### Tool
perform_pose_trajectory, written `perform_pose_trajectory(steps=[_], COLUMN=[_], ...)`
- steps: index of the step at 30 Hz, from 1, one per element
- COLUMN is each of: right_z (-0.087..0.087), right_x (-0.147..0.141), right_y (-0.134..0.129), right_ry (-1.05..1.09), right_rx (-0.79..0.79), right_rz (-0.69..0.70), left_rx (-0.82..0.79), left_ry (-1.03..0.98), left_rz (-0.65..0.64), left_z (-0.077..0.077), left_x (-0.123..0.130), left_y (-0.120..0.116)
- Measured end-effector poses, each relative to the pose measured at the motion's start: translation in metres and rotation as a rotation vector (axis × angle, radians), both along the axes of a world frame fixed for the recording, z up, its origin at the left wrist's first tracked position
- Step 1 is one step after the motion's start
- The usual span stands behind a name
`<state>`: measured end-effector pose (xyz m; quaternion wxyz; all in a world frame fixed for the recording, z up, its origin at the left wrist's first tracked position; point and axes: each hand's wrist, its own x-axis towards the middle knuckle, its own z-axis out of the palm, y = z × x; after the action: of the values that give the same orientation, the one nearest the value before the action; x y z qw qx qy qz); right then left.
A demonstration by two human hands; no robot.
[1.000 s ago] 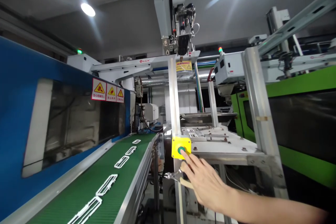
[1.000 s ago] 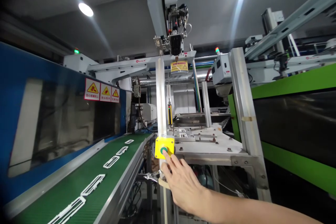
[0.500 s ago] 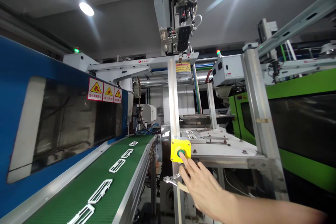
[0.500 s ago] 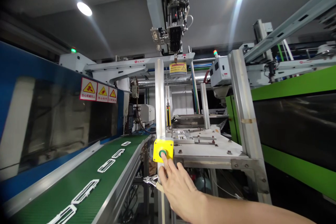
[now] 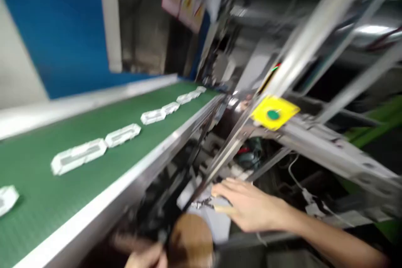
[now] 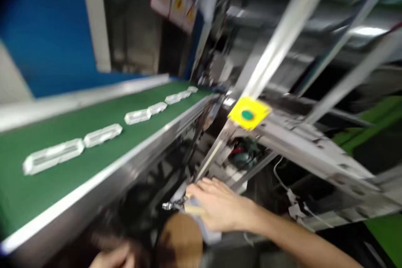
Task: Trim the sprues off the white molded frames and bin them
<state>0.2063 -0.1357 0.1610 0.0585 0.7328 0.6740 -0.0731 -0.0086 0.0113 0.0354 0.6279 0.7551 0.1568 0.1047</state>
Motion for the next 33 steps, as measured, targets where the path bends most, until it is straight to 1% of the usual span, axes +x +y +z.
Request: perform_pose_trajectory(steps=[2,4,6,9,12,17,24,33], right_z=[-0.019,-0.036,-0.048,-0.057,-0.058,-0.058,-0.059,-0.046], right_x=[-0.007,-0.012,-0.018,-0.025,-0.029,-0.035,-0.041,-0.049], right_y=[0.004,0.010,0.016,0.023,0.031,0.043,0.046,0.052], right_ry=[0.079,0.142,0.195,0.229,0.206,0.184,0.186,0.071], right_rx=[-0.150,-0.241,-0.289,-0.308,-0.299,-0.341,-0.309,-0.361], right_rz=[0.161,0.263,0.331,0.421,0.498,0.583,0.657,0.758], left_rx=[-0.133,-0.100,-0.077,-0.027,0.011,0.014,0.028,0.012], left_ry=[0.101,0.110,0.101,0.108,0.128,0.144,0.158,0.190], left_rz=[0.084,0.117,0.100,0.088,0.112,0.166,0.193,0.169], left_z=[-0.014,-0.019,-0.019,-0.014,-0.009,-0.010,-0.006,-0.006], left_x=[-0.026,-0.039,-0.044,-0.046,-0.047,-0.049,-0.052,-0.055], left_y=[-0.028,-0.043,-0.046,-0.047,-0.051,-0.060,-0.064,-0.067])
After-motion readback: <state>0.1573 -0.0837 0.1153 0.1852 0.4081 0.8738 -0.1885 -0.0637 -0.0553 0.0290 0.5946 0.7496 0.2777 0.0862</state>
